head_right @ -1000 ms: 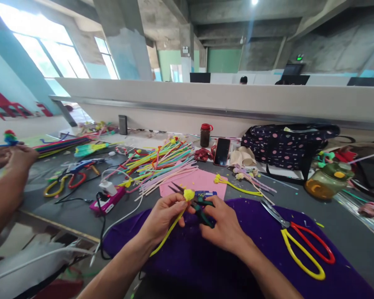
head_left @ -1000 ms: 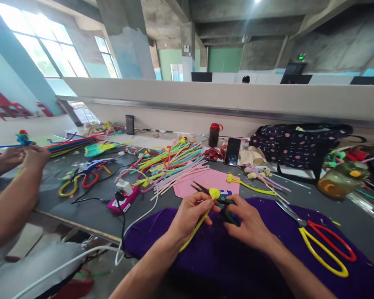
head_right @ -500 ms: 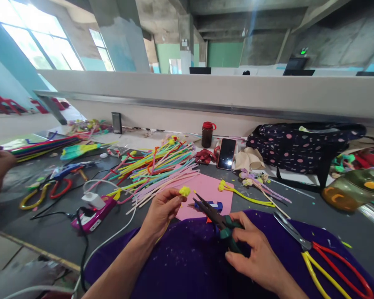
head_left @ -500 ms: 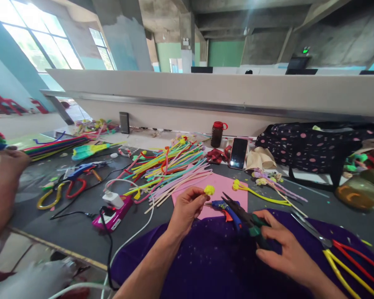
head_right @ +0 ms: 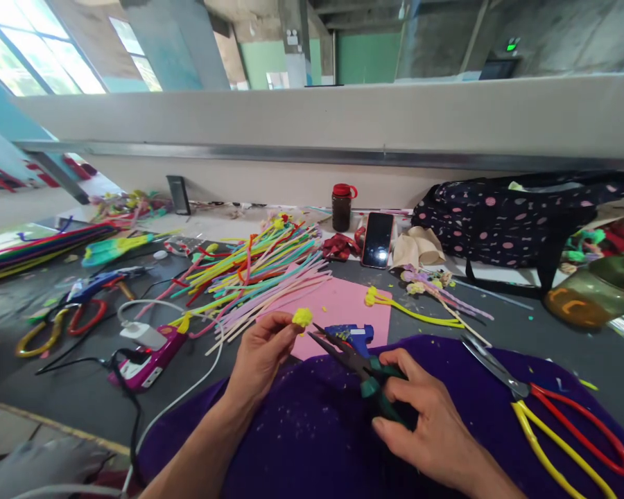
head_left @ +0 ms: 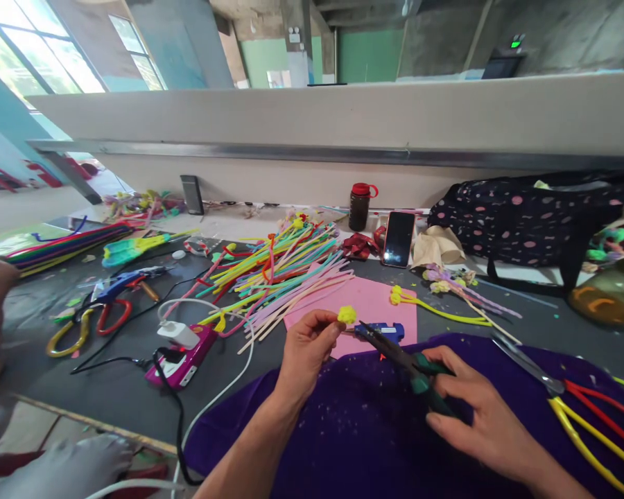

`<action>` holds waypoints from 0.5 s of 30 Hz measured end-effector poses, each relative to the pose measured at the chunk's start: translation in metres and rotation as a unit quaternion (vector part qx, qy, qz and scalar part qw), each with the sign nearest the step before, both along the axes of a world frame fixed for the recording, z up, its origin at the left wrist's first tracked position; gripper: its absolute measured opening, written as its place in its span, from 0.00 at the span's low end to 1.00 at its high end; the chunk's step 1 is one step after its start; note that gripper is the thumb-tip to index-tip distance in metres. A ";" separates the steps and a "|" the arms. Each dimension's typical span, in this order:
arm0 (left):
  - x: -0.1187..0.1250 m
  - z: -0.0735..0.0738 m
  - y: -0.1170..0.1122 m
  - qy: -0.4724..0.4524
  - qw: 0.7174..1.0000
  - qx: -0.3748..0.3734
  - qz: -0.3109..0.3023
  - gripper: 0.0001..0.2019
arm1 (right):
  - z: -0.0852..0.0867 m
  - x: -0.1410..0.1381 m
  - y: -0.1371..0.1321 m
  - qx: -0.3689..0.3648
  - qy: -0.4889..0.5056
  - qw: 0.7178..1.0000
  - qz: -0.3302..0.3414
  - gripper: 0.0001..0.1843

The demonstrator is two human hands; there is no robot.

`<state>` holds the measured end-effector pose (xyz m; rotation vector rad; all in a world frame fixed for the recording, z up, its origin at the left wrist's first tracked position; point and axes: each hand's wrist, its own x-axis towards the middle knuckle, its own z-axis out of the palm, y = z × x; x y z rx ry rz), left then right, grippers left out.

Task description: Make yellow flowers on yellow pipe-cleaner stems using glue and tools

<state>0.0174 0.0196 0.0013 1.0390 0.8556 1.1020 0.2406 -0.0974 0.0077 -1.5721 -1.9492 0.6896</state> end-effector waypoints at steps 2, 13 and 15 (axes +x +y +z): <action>0.001 0.001 0.000 0.005 1.000 0.000 0.009 0.10 | 0.000 0.000 0.000 0.009 0.000 1.000 0.004 0.05; 0.003 -0.002 -0.001 -0.012 0.999 0.006 0.040 0.08 | -0.001 -0.008 0.000 0.048 0.007 0.999 0.012 0.05; 0.003 -0.002 -0.001 -0.016 0.999 0.001 0.042 0.08 | -0.001 -0.008 0.000 0.052 0.011 0.999 0.013 0.05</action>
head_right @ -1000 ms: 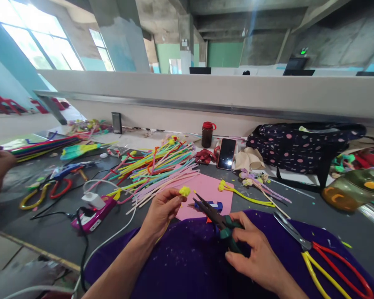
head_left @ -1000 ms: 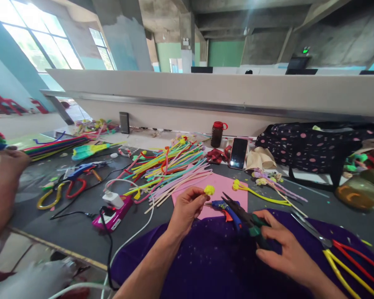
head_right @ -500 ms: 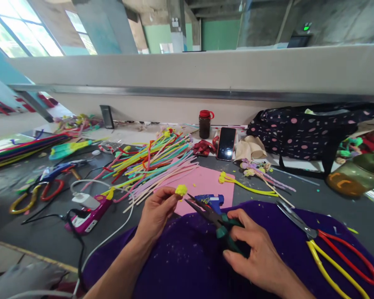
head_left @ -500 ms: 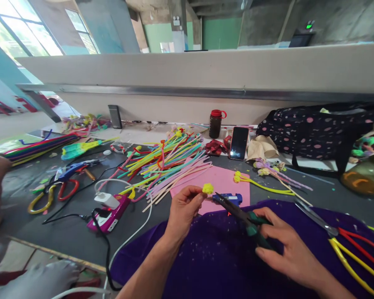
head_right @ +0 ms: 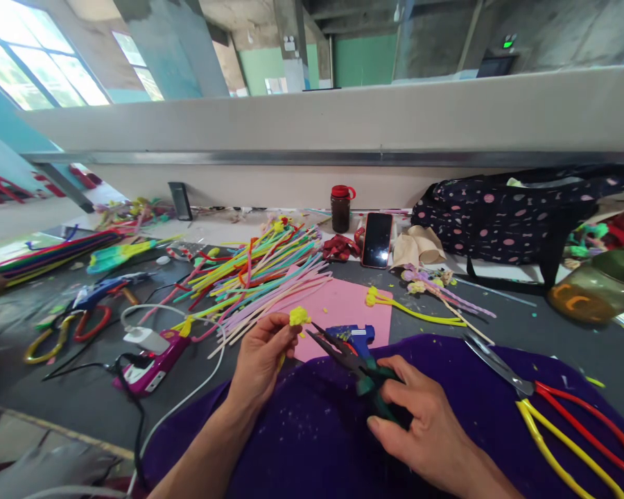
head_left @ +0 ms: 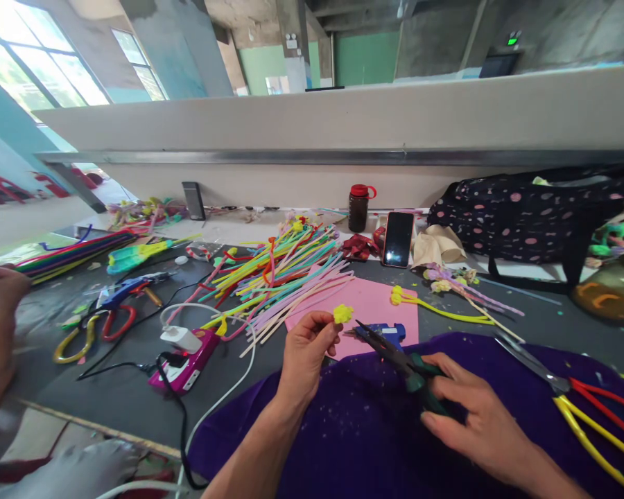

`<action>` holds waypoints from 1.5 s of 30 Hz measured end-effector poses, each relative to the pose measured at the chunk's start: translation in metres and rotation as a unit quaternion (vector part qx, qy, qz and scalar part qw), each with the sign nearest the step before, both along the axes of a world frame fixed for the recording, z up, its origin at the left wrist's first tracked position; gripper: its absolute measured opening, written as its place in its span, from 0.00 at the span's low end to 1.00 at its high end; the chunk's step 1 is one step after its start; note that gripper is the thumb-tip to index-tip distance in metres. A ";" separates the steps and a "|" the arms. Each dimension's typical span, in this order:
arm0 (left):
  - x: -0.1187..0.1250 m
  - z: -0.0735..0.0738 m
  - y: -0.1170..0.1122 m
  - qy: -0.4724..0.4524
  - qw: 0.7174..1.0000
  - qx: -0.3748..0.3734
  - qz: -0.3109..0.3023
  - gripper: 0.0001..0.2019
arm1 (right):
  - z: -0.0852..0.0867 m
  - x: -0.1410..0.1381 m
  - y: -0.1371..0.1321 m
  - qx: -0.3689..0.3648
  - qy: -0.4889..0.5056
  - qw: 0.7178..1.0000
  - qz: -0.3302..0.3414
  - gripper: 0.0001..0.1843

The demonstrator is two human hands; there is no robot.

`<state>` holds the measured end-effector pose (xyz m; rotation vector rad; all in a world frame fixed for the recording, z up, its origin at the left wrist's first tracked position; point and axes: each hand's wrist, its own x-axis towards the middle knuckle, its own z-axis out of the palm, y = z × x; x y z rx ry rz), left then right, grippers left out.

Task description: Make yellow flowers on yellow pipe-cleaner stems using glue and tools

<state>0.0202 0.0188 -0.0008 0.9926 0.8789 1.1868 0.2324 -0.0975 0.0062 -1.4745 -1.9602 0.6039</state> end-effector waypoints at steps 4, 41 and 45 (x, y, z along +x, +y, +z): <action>0.000 0.000 0.001 -0.002 1.000 -0.002 0.004 0.09 | -0.002 0.001 0.000 0.003 -0.007 1.000 -0.004 0.08; 0.001 0.004 -0.003 0.085 0.995 0.054 0.022 0.08 | -0.004 0.002 -0.001 -0.036 0.024 0.999 -0.032 0.09; 0.000 0.004 -0.003 0.096 0.993 0.058 0.026 0.08 | -0.003 0.002 -0.001 -0.041 0.029 0.998 -0.029 0.09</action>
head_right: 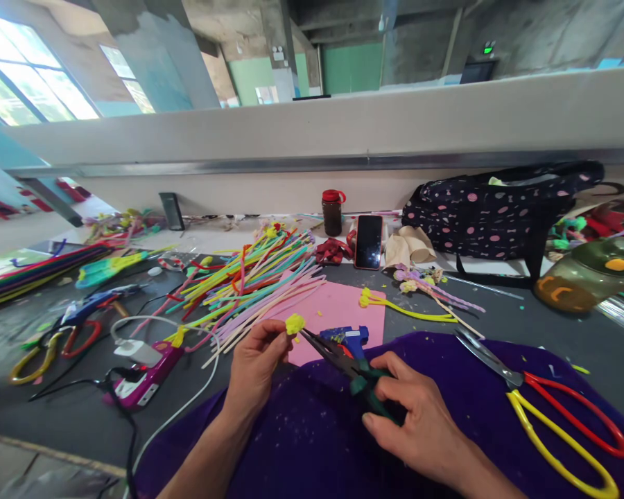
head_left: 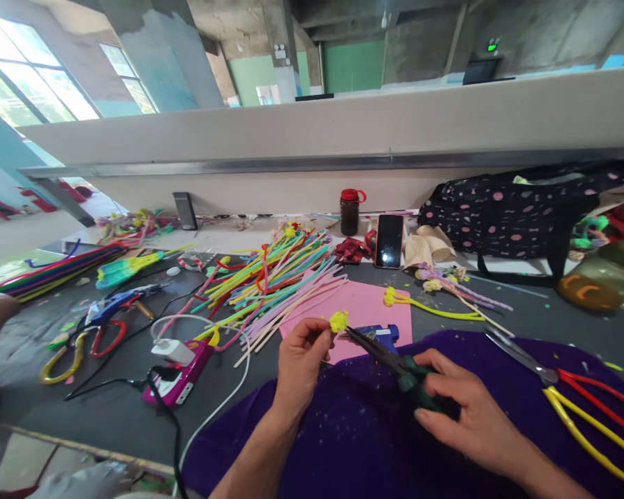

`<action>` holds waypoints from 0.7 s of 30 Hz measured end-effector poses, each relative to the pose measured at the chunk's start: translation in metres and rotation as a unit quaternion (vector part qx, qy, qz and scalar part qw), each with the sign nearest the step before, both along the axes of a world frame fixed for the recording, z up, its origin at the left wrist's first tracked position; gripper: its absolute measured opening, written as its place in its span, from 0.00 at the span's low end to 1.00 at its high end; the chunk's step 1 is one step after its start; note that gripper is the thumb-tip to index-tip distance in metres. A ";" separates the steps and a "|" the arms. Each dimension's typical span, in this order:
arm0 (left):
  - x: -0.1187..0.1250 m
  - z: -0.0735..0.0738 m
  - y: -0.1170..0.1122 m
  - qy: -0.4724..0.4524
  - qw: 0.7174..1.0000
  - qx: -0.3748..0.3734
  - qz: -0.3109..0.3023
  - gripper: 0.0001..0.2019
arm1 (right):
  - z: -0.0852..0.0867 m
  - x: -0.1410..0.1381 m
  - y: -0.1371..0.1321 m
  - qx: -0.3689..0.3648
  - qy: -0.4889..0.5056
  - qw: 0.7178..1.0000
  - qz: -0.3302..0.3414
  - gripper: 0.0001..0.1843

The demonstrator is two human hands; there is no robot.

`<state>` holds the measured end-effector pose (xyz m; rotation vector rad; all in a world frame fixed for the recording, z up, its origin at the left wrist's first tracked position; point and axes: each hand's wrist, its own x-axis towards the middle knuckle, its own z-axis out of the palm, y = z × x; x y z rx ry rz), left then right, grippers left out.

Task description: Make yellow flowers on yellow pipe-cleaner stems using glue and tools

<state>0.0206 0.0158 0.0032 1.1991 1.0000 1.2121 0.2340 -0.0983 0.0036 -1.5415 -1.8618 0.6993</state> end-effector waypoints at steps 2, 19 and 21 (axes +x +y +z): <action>0.000 0.000 0.000 0.001 1.000 0.002 0.001 0.08 | 0.001 0.000 0.000 -0.003 0.002 1.000 0.002 0.09; -0.001 0.000 0.000 0.024 0.999 0.036 0.002 0.07 | 0.001 -0.001 0.000 -0.010 0.026 1.000 0.008 0.10; 0.000 0.001 0.000 0.031 0.999 0.038 0.006 0.06 | 0.001 -0.001 0.000 -0.012 0.028 1.000 0.006 0.10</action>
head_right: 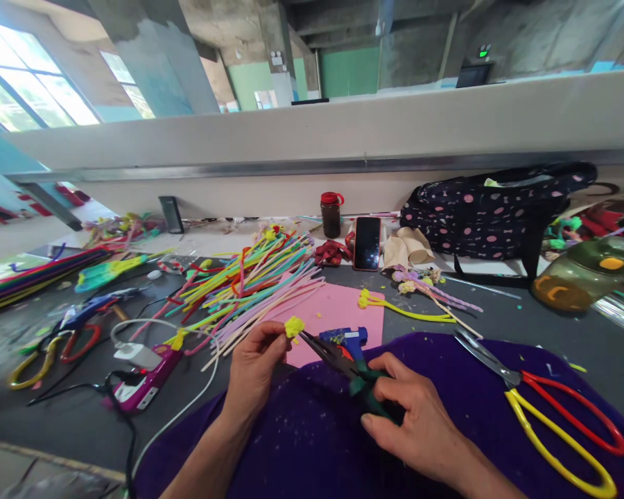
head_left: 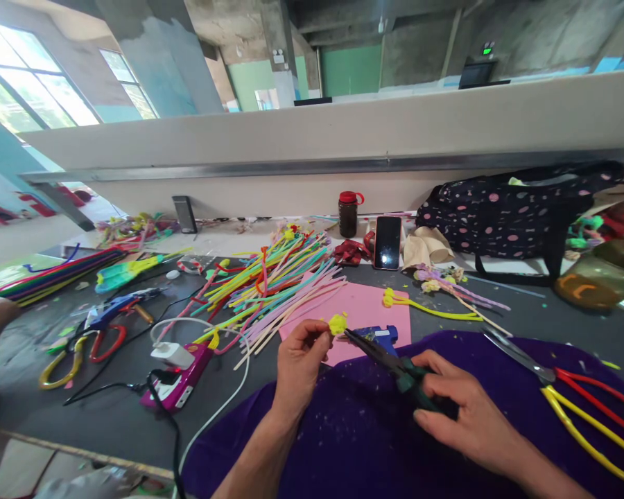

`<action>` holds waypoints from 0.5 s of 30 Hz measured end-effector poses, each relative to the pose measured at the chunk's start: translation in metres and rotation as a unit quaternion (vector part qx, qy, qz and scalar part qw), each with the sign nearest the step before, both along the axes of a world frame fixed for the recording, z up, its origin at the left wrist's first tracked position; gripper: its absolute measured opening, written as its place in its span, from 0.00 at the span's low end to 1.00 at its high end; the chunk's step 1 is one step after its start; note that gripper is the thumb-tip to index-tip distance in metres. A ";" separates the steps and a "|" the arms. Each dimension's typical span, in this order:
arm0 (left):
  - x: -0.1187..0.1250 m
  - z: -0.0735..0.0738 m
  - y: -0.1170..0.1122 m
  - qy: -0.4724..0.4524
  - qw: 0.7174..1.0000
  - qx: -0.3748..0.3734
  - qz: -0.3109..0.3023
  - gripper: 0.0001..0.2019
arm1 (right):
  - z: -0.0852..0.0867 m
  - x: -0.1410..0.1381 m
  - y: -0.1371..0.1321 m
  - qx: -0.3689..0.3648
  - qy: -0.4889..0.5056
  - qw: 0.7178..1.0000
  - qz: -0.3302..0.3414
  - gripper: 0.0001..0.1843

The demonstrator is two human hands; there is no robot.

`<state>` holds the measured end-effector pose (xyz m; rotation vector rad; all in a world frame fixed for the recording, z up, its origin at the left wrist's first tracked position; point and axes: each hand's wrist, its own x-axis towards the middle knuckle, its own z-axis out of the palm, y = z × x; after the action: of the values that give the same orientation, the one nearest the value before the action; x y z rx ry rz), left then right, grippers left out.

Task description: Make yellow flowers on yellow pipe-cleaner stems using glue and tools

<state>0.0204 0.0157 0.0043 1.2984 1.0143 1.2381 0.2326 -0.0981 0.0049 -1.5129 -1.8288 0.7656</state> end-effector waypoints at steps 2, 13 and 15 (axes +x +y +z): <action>0.000 0.001 0.000 0.006 1.000 -0.001 0.004 0.06 | 0.001 0.000 0.000 0.001 0.003 1.000 -0.002 0.10; -0.002 -0.001 0.001 0.047 0.998 0.037 -0.004 0.05 | -0.001 0.000 0.001 -0.005 0.016 1.000 -0.003 0.11; -0.003 -0.002 0.001 0.053 0.998 0.042 -0.005 0.05 | 0.000 -0.001 0.001 -0.001 0.021 1.000 0.000 0.11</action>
<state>0.0175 0.0166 0.0025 1.4447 1.0384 1.2261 0.2319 -0.0968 0.0045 -1.4875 -1.7978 0.7935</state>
